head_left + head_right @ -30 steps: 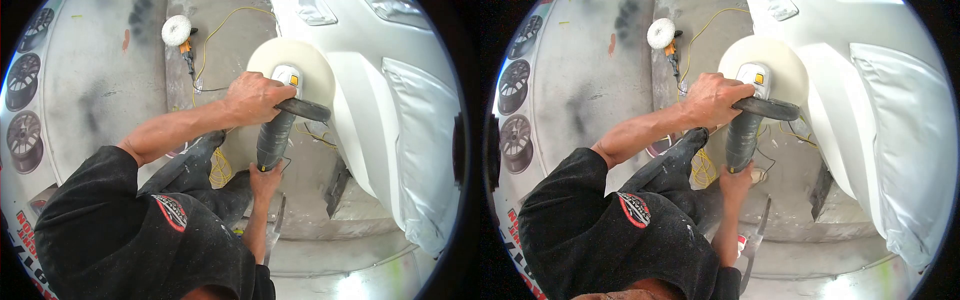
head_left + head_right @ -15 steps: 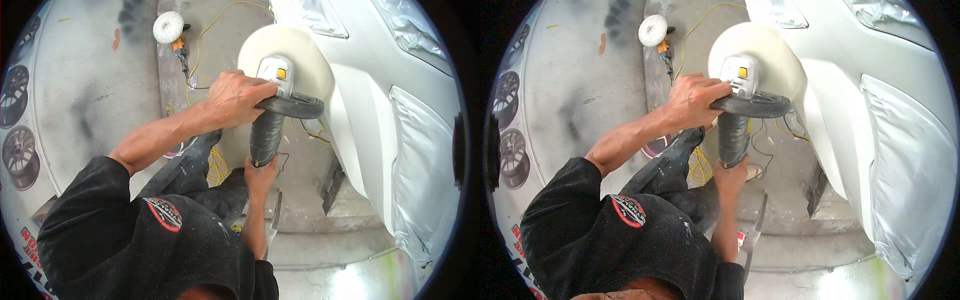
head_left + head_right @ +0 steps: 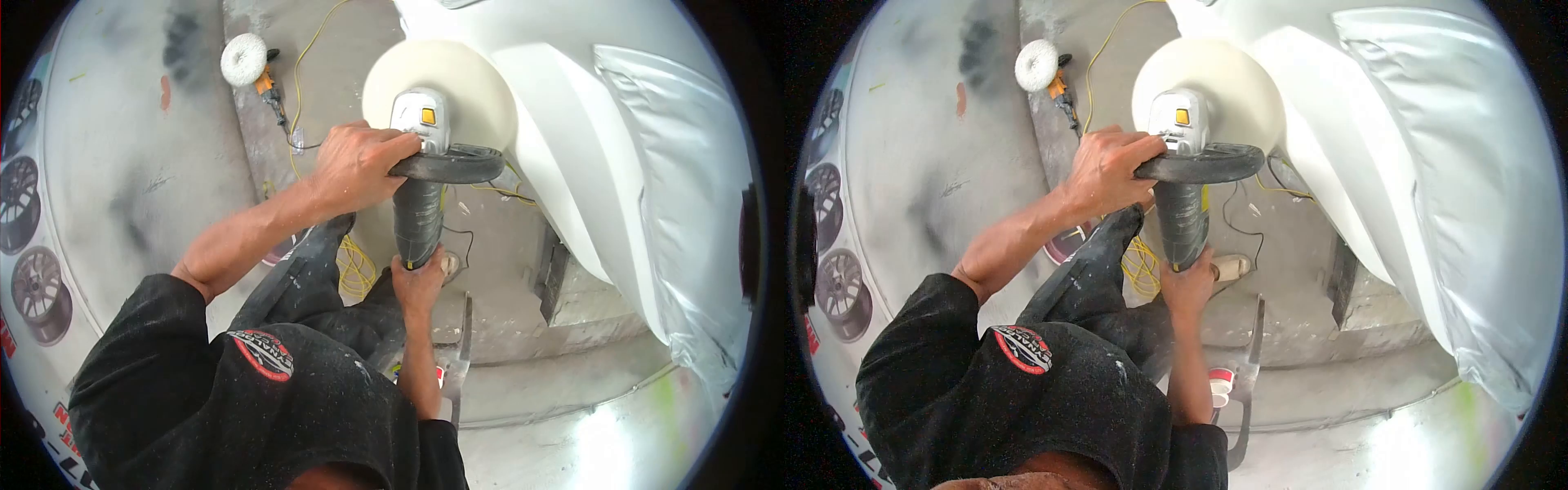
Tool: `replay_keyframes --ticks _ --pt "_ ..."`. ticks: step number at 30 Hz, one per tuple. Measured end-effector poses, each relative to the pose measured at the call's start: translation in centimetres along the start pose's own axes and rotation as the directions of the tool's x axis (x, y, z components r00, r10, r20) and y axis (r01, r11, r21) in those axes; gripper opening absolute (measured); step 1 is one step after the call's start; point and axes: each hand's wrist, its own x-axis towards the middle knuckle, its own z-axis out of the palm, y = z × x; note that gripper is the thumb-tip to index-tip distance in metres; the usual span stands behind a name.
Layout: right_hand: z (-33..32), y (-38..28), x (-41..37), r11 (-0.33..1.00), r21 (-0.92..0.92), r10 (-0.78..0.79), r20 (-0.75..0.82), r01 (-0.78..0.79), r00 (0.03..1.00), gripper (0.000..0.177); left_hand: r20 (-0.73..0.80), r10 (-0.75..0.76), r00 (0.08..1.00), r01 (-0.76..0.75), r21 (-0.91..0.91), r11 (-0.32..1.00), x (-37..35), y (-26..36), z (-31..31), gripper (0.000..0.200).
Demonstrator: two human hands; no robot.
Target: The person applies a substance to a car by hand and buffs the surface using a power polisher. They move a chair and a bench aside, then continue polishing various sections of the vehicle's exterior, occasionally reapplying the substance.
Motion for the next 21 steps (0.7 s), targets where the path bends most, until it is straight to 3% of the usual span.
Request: replay_keyframes --ticks 5,11,14,17,21 --pt "-2.2 -0.3 -0.8 0.993 -0.057 0.103 0.02 -0.102 0.994 0.059 -0.095 0.009 0.995 -0.016 -0.069 0.997 -0.6 1.0 1.2 0.03" --pt "-2.7 3.1 -0.7 0.998 -0.055 0.026 -0.028 -0.027 0.999 0.064 -0.097 -0.023 0.995 0.016 -0.07 0.997 -1.6 1.8 3.6 0.023" --pt "-2.5 4.1 0.0 0.993 -0.112 0.046 0.041 -0.041 0.998 0.08 -0.095 -0.029 0.995 0.021 -0.081 0.996 -2.4 1.8 4.1 0.024" --pt "-2.2 4.5 -0.1 0.999 -0.045 0.027 0.061 -0.024 0.998 0.083 -0.113 0.01 0.994 -0.018 -0.072 0.997 -2.8 2.1 3.6 0.024" --pt "-3.6 3.5 -3.9 0.998 0.034 -0.052 -0.027 0.053 0.998 0.07 -0.14 0.09 0.986 -0.1 -0.071 0.992 -4.3 5.4 0.1 0.025"
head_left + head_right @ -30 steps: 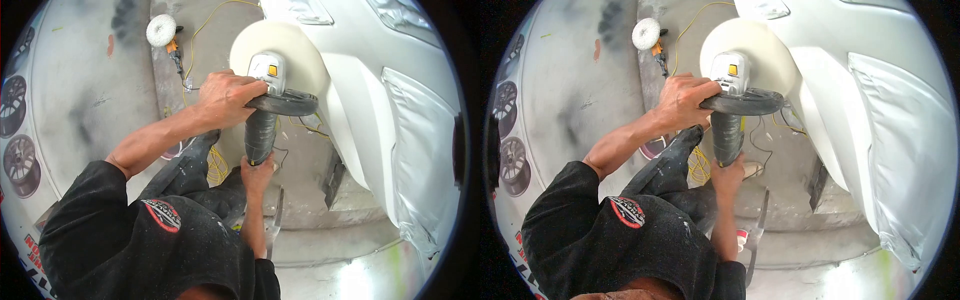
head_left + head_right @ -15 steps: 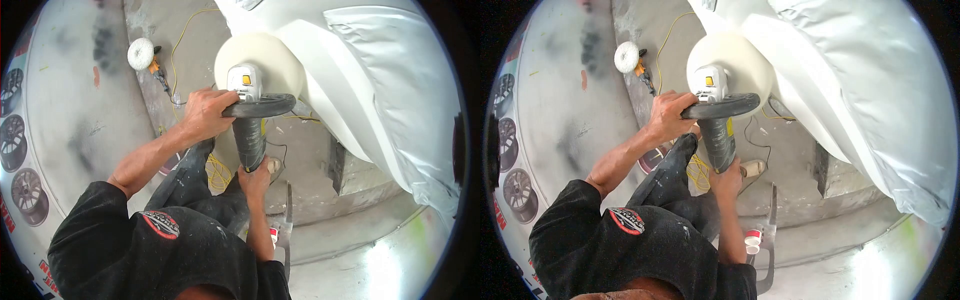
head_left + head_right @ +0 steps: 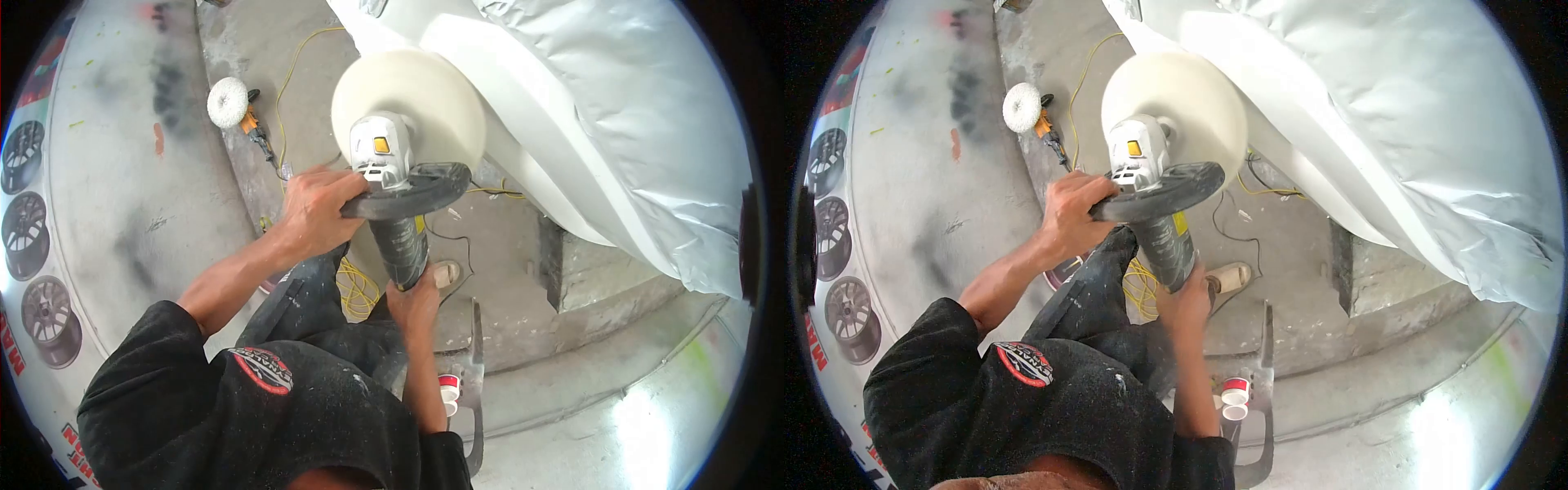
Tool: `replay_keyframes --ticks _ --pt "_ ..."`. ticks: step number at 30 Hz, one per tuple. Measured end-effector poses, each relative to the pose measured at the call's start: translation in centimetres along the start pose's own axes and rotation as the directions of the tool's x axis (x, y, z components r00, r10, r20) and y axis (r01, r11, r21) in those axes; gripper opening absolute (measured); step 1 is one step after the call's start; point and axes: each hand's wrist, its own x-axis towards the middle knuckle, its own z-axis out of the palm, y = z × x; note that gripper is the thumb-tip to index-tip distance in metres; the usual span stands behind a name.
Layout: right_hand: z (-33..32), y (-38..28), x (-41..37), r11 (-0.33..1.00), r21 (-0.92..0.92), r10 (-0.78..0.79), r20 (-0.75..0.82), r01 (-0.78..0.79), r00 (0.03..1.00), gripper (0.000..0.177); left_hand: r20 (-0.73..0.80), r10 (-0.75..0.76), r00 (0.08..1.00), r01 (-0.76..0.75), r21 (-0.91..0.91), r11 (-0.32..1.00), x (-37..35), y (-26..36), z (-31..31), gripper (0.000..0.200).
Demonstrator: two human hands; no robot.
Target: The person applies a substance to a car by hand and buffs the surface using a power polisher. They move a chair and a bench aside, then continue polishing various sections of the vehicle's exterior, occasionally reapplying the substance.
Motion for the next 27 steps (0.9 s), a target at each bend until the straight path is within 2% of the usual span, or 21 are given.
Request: replay_keyframes --ticks 2,8,11,14,21,23,27 --pt "-1.2 -1.3 -2.2 1.0 -0.009 -0.03 -0.007 0.03 1.0 0.07 0.012 0.011 1.0 -0.011 -0.003 1.0 -0.1 2.0 -2.5 0.026" --pt "-5.7 -7.2 -6.7 0.998 0.056 0.029 -0.009 -0.028 1.0 0.067 0.085 -0.002 0.996 0.001 0.013 1.0 0.9 5.6 -8.2 0.028" --pt "-8.1 -9.6 -8.4 0.992 0.061 0.114 0.019 -0.115 0.993 0.067 0.102 0.023 0.995 -0.021 -0.024 0.999 1.7 6.8 -9.7 0.029" --pt "-10.3 -11.7 -9.6 0.957 0.055 0.279 0.084 -0.284 0.957 0.073 0.126 0.06 0.99 -0.052 -0.069 0.996 2.8 8.4 -10.3 0.03" --pt "-12.1 -13.0 -11.1 0.956 0.133 0.267 -0.018 -0.263 0.963 0.065 0.205 0.149 0.967 -0.139 -0.062 0.988 5.8 12.2 -10.0 0.026" --pt "-12.7 -13.2 -10.9 0.959 0.114 0.265 -0.025 -0.261 0.964 0.063 0.192 0.125 0.973 -0.121 -0.03 0.992 6.3 12.6 -10.1 0.027" --pt "-12.6 -13.9 -10.6 0.939 0.234 0.251 0.029 -0.251 0.968 0.059 0.233 0.072 0.97 -0.079 0.023 0.997 7.0 12.7 -11.5 0.028"
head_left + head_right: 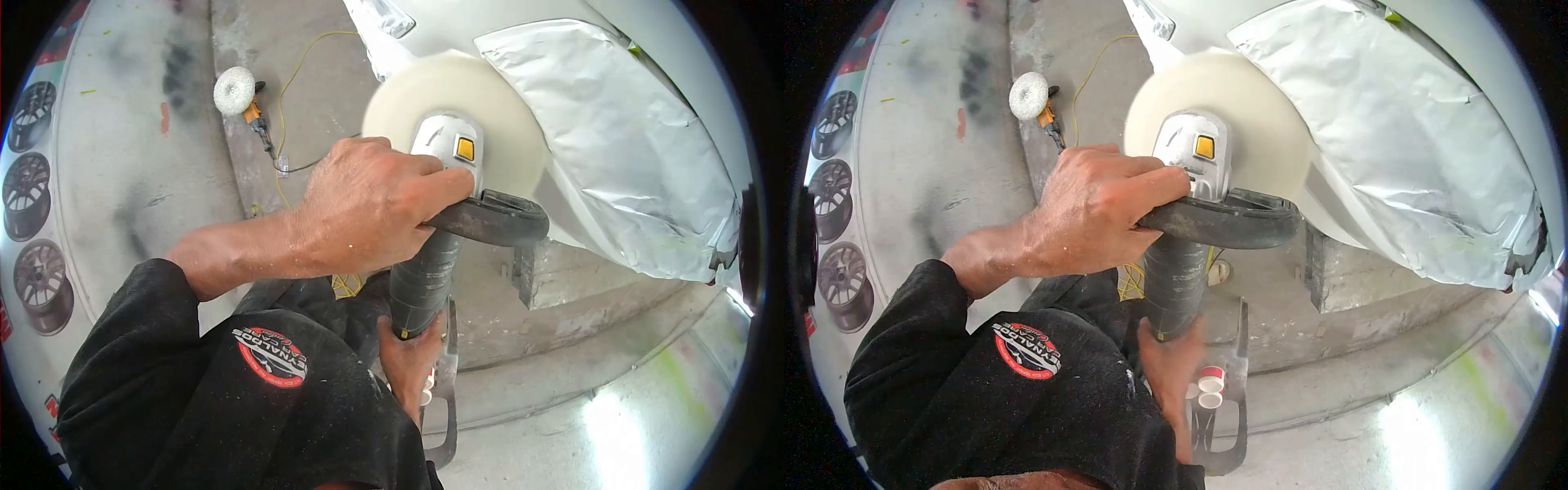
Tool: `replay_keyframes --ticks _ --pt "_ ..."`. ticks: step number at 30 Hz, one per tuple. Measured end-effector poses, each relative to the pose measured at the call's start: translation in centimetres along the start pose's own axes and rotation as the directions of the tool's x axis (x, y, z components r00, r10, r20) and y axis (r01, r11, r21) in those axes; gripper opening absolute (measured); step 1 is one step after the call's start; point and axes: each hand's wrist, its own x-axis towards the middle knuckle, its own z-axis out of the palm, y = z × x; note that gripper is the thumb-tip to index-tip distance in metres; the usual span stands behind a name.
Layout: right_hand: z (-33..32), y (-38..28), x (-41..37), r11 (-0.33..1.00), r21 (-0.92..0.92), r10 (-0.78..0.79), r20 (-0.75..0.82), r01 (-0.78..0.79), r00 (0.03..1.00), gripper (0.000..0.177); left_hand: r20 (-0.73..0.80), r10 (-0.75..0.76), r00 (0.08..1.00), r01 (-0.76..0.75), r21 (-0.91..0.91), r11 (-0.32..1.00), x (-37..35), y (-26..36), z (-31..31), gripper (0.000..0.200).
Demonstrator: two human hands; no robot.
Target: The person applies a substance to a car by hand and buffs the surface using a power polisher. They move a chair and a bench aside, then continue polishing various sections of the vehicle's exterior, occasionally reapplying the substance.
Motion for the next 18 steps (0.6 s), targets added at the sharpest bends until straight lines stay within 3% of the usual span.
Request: replay_keyframes --ticks 9,12,15,18 --pt "-1.8 -3.4 0.2 0.998 -0.041 0.055 0.093 -0.052 0.994 0.059 -0.029 -0.115 0.993 0.116 0.028 0.993 1.1 0.0 -1.1 0.029" --pt "-2.2 -3.5 0.0 0.998 -0.028 0.066 0.075 -0.064 0.995 0.063 -0.09 -0.081 0.993 0.082 0.012 0.997 1.2 0.1 -0.9 0.03" --pt "-2.8 -3.9 -0.6 0.994 -0.101 0.057 0.069 -0.05 0.996 0.064 -0.078 -0.044 0.996 0.041 -0.042 0.998 1.6 0.9 -1.2 0.029" --pt "-2.9 -4.2 -0.7 0.991 -0.119 0.068 0.055 -0.061 0.996 0.065 -0.023 -0.106 0.994 0.106 -0.028 0.994 1.6 0.8 -1.5 0.026"
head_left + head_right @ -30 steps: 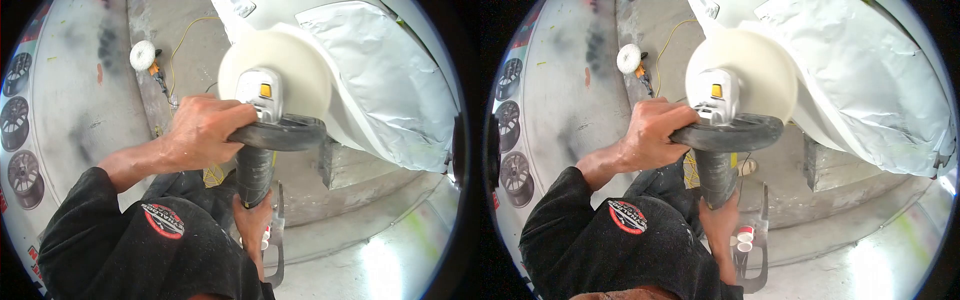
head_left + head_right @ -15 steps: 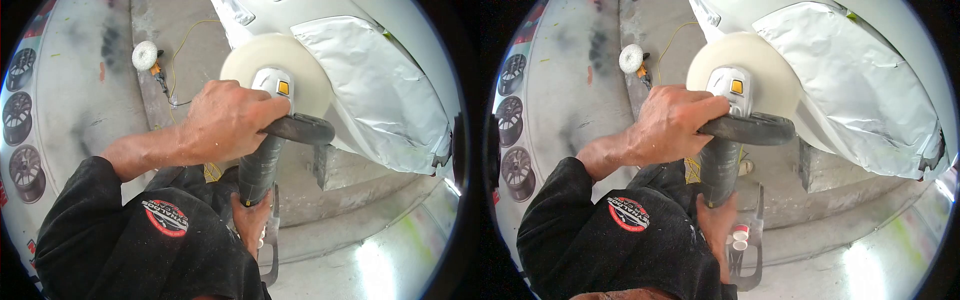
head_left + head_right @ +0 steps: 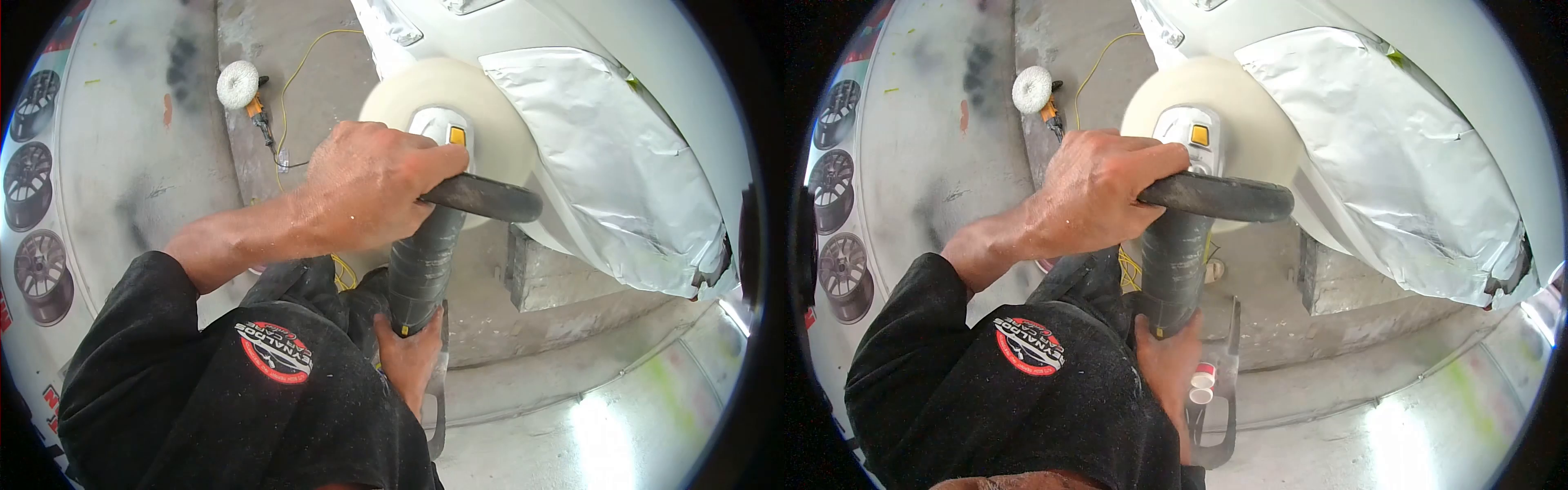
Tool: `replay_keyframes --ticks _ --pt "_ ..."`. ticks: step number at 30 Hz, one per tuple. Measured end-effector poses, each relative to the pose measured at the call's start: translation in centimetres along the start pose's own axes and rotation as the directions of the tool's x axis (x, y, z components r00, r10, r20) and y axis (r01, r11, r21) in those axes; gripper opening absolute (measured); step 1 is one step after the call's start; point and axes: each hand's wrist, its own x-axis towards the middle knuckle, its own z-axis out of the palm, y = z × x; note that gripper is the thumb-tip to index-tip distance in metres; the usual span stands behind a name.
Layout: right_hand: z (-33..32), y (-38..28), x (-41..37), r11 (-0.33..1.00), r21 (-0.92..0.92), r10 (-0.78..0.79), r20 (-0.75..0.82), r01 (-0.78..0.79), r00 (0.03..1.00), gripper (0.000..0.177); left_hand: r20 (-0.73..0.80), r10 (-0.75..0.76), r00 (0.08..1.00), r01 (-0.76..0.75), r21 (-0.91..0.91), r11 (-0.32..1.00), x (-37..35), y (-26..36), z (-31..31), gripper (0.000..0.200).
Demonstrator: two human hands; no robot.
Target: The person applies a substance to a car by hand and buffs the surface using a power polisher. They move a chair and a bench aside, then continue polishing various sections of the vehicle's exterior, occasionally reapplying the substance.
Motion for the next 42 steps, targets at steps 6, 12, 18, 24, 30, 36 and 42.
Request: replay_keyframes --ticks 6,12,18,24,30,36,42 --pt "1.2 0.4 1.2 1.0 -0.008 -0.016 0.064 0.017 0.998 0.068 -0.036 -0.024 0.999 0.026 0.05 0.998 -0.2 -1.5 -0.2 0.025" --pt "-0.7 3.6 1.0 0.995 0.097 -0.007 0.054 0.002 0.999 0.068 -0.02 0.004 1.0 -0.004 0.02 1.0 0.2 2.7 2.0 0.03" --pt "-2.6 7.6 0.0 0.983 0.18 -0.036 0.056 0.025 0.998 0.064 -0.018 0.069 0.997 -0.066 0.116 0.991 -1.1 6.8 4.1 0.03" --pt "-2.8 7.9 0.0 0.986 0.166 -0.013 -0.004 0.014 1.0 0.057 0.031 0.079 0.996 -0.082 0.118 0.99 -0.3 7.6 4.3 0.029" --pt "-2.5 6.8 -0.4 0.983 0.186 -0.004 -0.017 0.007 1.0 0.055 0.035 0.082 0.996 -0.084 0.054 0.995 -0.2 7.1 3.6 0.029" --pt "-1.2 6.1 -0.6 0.976 0.217 -0.019 -0.063 0.032 0.998 0.053 0.023 0.092 0.996 -0.092 0.025 0.995 -0.2 5.8 3.0 0.028" --pt "-1.7 6.8 -0.9 0.97 0.243 0.011 -0.073 0.008 0.997 0.055 0.037 0.132 0.991 -0.132 0.014 0.991 0.1 6.5 4.0 0.026"
